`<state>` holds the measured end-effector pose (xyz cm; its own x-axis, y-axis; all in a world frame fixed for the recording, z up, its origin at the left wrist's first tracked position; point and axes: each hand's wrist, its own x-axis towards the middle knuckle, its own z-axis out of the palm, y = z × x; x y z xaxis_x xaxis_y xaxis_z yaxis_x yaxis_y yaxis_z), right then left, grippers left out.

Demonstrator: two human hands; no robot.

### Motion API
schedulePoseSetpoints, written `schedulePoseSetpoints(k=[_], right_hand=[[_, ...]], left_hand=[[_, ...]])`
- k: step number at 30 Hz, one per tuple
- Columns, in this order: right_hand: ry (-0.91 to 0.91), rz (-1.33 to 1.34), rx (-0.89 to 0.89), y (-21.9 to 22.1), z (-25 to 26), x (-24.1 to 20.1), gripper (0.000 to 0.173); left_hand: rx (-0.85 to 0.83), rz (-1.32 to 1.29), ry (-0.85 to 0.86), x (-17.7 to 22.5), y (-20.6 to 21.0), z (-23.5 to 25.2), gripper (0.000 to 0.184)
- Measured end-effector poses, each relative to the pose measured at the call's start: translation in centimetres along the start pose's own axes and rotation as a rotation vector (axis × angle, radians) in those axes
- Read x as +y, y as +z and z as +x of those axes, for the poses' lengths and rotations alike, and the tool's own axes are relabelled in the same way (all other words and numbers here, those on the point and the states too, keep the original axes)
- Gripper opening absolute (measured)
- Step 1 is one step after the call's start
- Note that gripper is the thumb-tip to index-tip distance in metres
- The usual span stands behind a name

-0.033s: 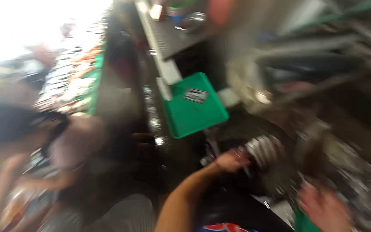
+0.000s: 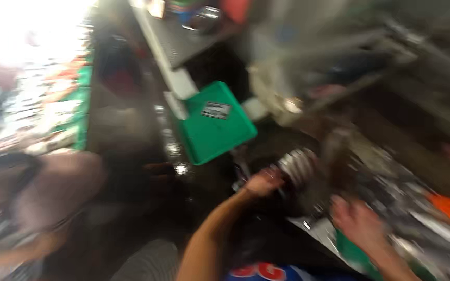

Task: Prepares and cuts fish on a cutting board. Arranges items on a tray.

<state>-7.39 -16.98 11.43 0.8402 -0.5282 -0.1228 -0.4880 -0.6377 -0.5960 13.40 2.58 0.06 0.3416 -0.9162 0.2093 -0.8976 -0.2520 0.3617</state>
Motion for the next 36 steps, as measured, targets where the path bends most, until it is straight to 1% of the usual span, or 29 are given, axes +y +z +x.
schedulePoseSetpoints(k=[1, 2, 3, 4, 5, 8, 11, 15, 17, 19, 21, 23, 25, 28, 30, 31, 32, 33, 35, 36], right_hand=[[0.05, -0.052, -0.085, -0.8, 0.0, -2.1, 0.051], [0.117, -0.084, -0.201, -1.0, 0.3, -3.3, 0.052], [0.184, -0.106, -0.293, -0.6, 0.5, -3.5, 0.051], [0.225, -0.125, -0.346, 0.1, 0.8, -3.3, 0.05], [0.252, -0.147, -0.376, 0.7, 0.9, -3.1, 0.048], [0.293, -0.239, -0.417, 2.0, 0.7, -2.7, 0.046], [0.313, -0.323, -0.445, 3.0, 0.7, -2.3, 0.047], [0.355, -0.388, -0.533, 3.7, 1.5, -2.2, 0.048], [0.353, -0.444, -0.525, 4.5, 1.4, -2.1, 0.049], [0.373, -0.451, -0.512, 6.3, 1.2, -1.2, 0.051], [0.401, -0.384, -0.484, 9.2, 0.5, 0.8, 0.052], [0.425, -0.317, -0.486, 10.5, 0.5, 2.1, 0.056], [0.408, -0.278, -0.483, 9.8, 0.9, 2.3, 0.053], [0.382, -0.213, -0.495, 8.5, -1.3, 3.6, 0.05], [0.404, -0.179, -0.529, 7.8, -3.8, 5.0, 0.055], [0.415, -0.166, -0.515, 7.4, -5.1, 5.3, 0.058], [0.404, -0.153, -0.454, 6.9, -6.2, 5.5, 0.059], [0.379, -0.14, -0.352, 6.3, -7.2, 5.3, 0.057], [0.321, -0.12, -0.156, 5.0, -8.2, 4.2, 0.052], [0.3, -0.121, -0.091, 4.3, -8.0, 3.7, 0.05]], left_hand=[[-0.06, -0.051, -0.022, -0.3, 0.0, 0.2, 0.031], [-0.096, -0.105, -0.017, -0.8, 1.7, -0.2, 0.032], [-0.069, -0.119, 0.027, -1.6, 4.2, -0.7, 0.032], [-0.039, -0.106, 0.071, -2.5, 6.1, -0.9, 0.032], [-0.035, -0.098, 0.09, -2.8, 6.7, -0.8, 0.032], [-0.006, -0.131, 0.102, -2.9, 6.4, -0.4, 0.03], [0.031, -0.159, 0.13, -2.8, 6.4, -0.3, 0.029], [0.05, -0.161, 0.159, -3.1, 6.5, -0.2, 0.027], [0.058, -0.165, 0.17, -3.4, 6.5, -0.2, 0.028], [0.061, -0.17, 0.172, -3.3, 6.7, -0.3, 0.03], [0.063, -0.173, 0.156, -3.0, 6.7, -0.8, 0.029], [0.06, -0.179, 0.147, -3.2, 6.8, -1.3, 0.03], [0.089, -0.17, 0.156, -3.5, 7.5, -2.1, 0.029], [0.104, -0.158, 0.136, -3.3, 7.5, -2.9, 0.029], [0.103, -0.163, 0.112, -3.0, 7.1, -2.1, 0.031], [0.109, -0.182, 0.105, -2.6, 6.9, -1.1, 0.031], [0.11, -0.201, 0.106, -2.0, 6.4, 0.1, 0.031], [0.091, -0.215, 0.117, -1.3, 5.7, 1.5, 0.032], [-0.026, -0.216, 0.159, 0.1, 4.5, 3.8, 0.039], [-0.102, -0.19, 0.183, 0.4, 4.4, 4.8, 0.044]])
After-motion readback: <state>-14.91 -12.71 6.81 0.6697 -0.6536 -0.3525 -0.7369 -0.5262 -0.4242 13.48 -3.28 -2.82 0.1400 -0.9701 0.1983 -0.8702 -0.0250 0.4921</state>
